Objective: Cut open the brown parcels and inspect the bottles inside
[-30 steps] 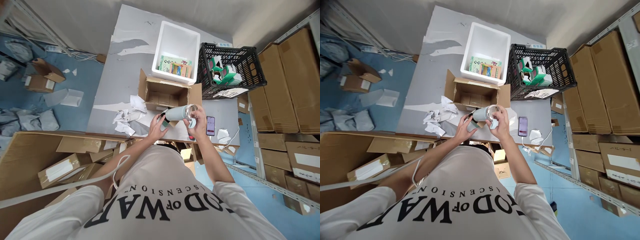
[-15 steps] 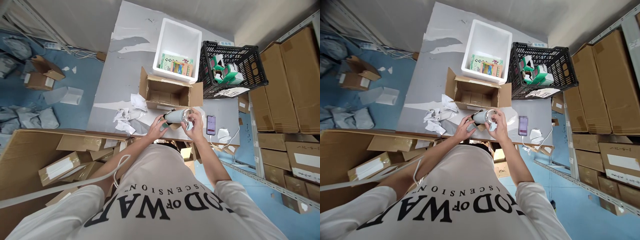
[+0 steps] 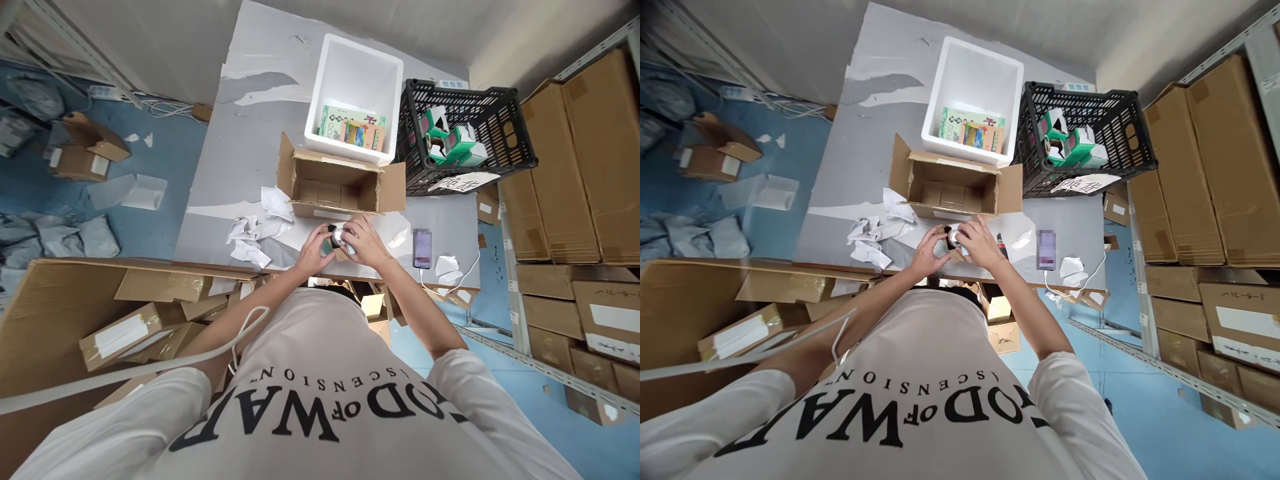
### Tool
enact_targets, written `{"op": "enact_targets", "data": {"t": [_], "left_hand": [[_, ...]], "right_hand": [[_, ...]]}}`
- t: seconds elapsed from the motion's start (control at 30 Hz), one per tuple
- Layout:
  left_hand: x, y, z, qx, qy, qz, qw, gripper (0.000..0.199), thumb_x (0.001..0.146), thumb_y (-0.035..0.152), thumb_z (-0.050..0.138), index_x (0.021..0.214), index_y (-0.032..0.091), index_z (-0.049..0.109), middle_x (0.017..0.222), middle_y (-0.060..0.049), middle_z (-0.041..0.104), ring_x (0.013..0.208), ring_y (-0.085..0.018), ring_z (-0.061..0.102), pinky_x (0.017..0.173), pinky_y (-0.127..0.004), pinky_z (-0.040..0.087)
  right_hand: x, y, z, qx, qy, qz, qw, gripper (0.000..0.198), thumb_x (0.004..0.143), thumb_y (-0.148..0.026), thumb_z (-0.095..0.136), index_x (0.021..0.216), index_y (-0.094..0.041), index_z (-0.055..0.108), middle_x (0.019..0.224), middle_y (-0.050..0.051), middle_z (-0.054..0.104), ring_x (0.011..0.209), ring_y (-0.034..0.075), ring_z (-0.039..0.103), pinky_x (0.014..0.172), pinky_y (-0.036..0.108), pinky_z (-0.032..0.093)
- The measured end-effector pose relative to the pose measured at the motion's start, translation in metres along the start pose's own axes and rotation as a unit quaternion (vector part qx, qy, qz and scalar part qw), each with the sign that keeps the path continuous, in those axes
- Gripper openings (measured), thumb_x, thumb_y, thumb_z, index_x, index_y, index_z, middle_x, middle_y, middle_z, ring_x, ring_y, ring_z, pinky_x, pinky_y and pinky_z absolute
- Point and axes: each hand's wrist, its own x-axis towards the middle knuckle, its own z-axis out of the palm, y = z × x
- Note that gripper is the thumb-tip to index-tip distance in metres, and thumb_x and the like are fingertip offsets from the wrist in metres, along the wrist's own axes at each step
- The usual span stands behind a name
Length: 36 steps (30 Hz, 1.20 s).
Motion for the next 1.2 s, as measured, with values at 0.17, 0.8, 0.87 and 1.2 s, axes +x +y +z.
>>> {"op": "enact_targets", "data": {"t": [0.17,0.8,0.87,1.2], "left_hand": [[0.002,-0.003,-0.002,-0.002,-0.013,0.014,1.0,0.052,0.075,0.02,0.069,0.124,0.018,0.054,0.14,-0.016,0.049,0.131,-0.026,0.051,0.11,-0.041,0.044],[0.002,0.008,0.009,-0.01,-0.038,-0.013,0.999,0.045,0.095,0.035,0.046,0.136,0.016,0.046,0.148,-0.017,0.045,0.141,-0.025,0.039,0.114,-0.048,0.038],[0.005,0.01,0.011,-0.024,-0.015,-0.031,0.999,0.033,0.096,0.035,0.044,0.122,0.018,0.057,0.143,-0.015,0.052,0.138,-0.025,0.044,0.113,-0.047,0.04],[0.019,0.005,0.014,-0.165,0.032,-0.14,0.976,0.061,0.087,0.037,0.059,0.139,0.021,0.033,0.134,-0.017,0.058,0.12,-0.023,0.061,0.096,-0.04,0.054]], "right_hand": [[-0.008,0.002,0.008,-0.011,0.003,0.014,1.0,0.033,0.093,-0.045,0.049,0.105,-0.021,0.068,0.131,0.015,0.053,0.122,0.03,0.046,0.114,0.061,0.025],[-0.011,0.017,0.023,0.218,0.114,0.158,0.956,0.047,0.088,-0.053,0.055,0.12,-0.019,0.057,0.113,0.013,0.065,0.099,0.026,0.061,0.091,0.045,0.051],[-0.004,0.014,0.027,0.236,0.129,0.18,0.946,0.046,0.088,-0.05,0.057,0.12,-0.017,0.057,0.111,0.013,0.063,0.094,0.025,0.061,0.089,0.044,0.051],[-0.006,0.011,0.019,0.031,-0.059,0.007,0.998,0.062,0.088,-0.044,0.059,0.146,-0.029,0.044,0.153,0.015,0.034,0.137,0.038,0.032,0.105,0.06,0.038]]}}
